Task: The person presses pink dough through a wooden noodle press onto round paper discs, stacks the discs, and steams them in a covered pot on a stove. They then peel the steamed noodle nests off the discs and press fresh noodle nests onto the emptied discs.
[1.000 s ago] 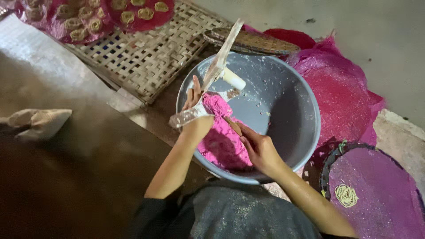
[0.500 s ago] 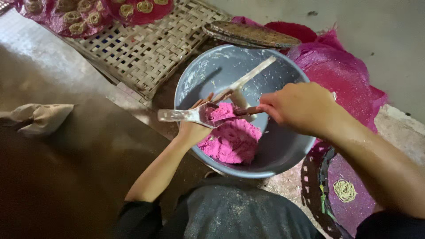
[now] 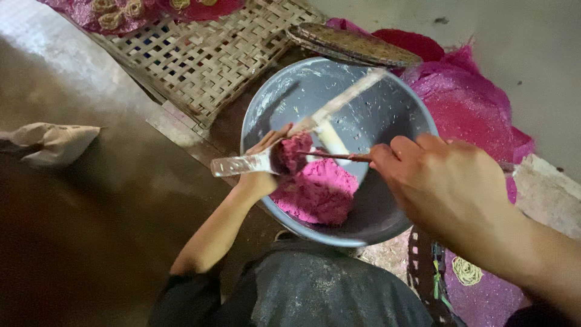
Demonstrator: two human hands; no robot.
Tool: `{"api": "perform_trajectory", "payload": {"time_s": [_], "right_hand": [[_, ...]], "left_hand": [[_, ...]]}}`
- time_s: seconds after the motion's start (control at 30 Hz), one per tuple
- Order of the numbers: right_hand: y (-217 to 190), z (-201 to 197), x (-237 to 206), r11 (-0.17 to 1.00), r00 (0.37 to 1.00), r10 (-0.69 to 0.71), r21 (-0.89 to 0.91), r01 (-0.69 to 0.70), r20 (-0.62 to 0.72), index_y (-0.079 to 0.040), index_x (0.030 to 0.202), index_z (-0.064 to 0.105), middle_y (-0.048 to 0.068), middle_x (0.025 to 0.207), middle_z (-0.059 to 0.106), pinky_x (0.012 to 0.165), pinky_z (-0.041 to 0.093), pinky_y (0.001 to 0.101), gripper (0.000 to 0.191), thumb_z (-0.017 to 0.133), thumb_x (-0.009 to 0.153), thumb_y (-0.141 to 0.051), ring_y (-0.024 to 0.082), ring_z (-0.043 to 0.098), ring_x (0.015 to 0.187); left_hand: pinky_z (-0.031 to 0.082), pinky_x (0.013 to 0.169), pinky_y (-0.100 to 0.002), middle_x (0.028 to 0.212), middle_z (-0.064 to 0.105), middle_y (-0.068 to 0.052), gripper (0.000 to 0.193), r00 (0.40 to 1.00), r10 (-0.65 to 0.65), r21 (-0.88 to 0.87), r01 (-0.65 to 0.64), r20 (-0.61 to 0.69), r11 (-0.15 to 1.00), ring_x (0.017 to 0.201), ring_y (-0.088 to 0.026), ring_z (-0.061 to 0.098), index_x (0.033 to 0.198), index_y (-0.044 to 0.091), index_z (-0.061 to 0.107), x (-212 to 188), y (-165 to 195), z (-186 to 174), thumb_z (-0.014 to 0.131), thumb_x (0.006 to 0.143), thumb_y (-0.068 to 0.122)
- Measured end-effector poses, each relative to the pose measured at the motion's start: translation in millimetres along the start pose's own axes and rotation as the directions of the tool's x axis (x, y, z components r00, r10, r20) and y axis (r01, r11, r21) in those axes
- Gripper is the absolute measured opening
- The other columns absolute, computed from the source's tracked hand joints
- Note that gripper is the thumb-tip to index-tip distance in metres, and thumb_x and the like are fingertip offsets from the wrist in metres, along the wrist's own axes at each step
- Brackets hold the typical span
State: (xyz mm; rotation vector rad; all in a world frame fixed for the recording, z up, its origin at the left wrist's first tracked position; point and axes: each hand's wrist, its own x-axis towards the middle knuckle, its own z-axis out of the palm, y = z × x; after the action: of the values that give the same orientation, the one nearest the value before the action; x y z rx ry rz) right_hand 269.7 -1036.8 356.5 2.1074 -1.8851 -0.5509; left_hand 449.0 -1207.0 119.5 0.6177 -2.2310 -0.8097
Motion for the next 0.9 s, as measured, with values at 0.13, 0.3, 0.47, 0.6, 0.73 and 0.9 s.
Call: {"api": "perform_trajectory", "payload": {"time_s": [0.13,0.3,0.47,0.6,0.73,0.9], "right_hand": [[-40.3,12.3,41.1,0.991,0.99,-0.132,0.022,0.133,-0.057,-0.013,0.093,0.064,0.006,0.084,0.069,0.057,0.059,0.0382,0.011,0.06,0.089,-0.022,0.024,0.071,0.068],[-19.7,29.6,18.5,0.995,0.977,-0.063,0.068,0.079,-0.205,-0.014,0.094,0.065,0.005,0.079,0.068,0.052,0.058,0.0369,0.017,0.062,0.078,-0.017,0.023,0.071,0.069],[17.0,31.4,-15.9,0.991,0.968,0.133,0.018,-0.133,-0.212,-0.017,0.084,0.065,0.001,0.072,0.061,0.054,0.054,0.0379,0.016,0.062,0.093,-0.03,0.022,0.068,0.069],[17.9,41.7,-10.9,1.0,0.969,0.005,-0.011,-0.008,-0.248,-0.017,0.086,0.067,0.0,0.073,0.061,0.047,0.052,0.0362,0.014,0.064,0.092,-0.029,0.02,0.067,0.065],[-0.9,37.7,6.5,0.988,0.949,-0.113,0.063,0.137,-0.295,-0.017,0.092,0.069,0.001,0.076,0.064,0.05,0.054,0.0362,0.014,0.065,0.079,-0.021,0.021,0.068,0.067],[-35.0,14.0,35.7,0.979,0.949,-0.201,-0.008,0.205,-0.244,-0.012,0.108,0.068,0.004,0.081,0.067,0.058,0.058,0.0348,0.03,0.065,0.081,-0.022,0.022,0.071,0.07]], "left_hand": [[0.049,0.115,-0.041,0.158,0.054,-0.014,0.077,0.969,0.243,0.047,-0.241,-0.037,0.969,0.142,-0.034,0.054,0.145,0.007,0.054,6.6,14.3,7.2,0.081,0.073,0.014],[0.047,0.104,-0.045,0.146,0.057,-0.016,0.07,0.999,-0.041,0.118,0.042,-0.011,0.992,0.128,-0.036,0.058,0.141,0.009,0.058,11.6,14.3,9.7,0.082,0.076,0.02],[0.047,0.115,-0.042,0.147,0.057,-0.013,0.064,0.989,0.116,0.044,-0.112,-0.09,0.993,0.134,-0.033,0.059,0.143,0.01,0.057,12.9,0.4,-2.1,0.078,0.084,0.02],[0.046,0.115,-0.044,0.152,0.057,-0.014,0.056,0.979,0.203,0.187,-0.195,-0.024,0.963,0.135,-0.034,0.057,0.137,0.013,0.062,15.8,-2.7,5.1,0.078,0.083,0.016],[0.046,0.106,-0.043,0.148,0.055,-0.016,0.066,0.99,0.132,0.009,-0.133,0.047,0.991,0.133,-0.036,0.054,0.136,0.01,0.059,11.6,3.0,22.2,0.081,0.075,0.022],[0.045,0.11,-0.044,0.141,0.063,-0.01,0.073,0.992,-0.042,-0.259,0.072,0.119,0.963,0.129,-0.029,0.061,0.146,0.012,0.055,5.7,17.6,35.3,0.085,0.08,0.021]]}}
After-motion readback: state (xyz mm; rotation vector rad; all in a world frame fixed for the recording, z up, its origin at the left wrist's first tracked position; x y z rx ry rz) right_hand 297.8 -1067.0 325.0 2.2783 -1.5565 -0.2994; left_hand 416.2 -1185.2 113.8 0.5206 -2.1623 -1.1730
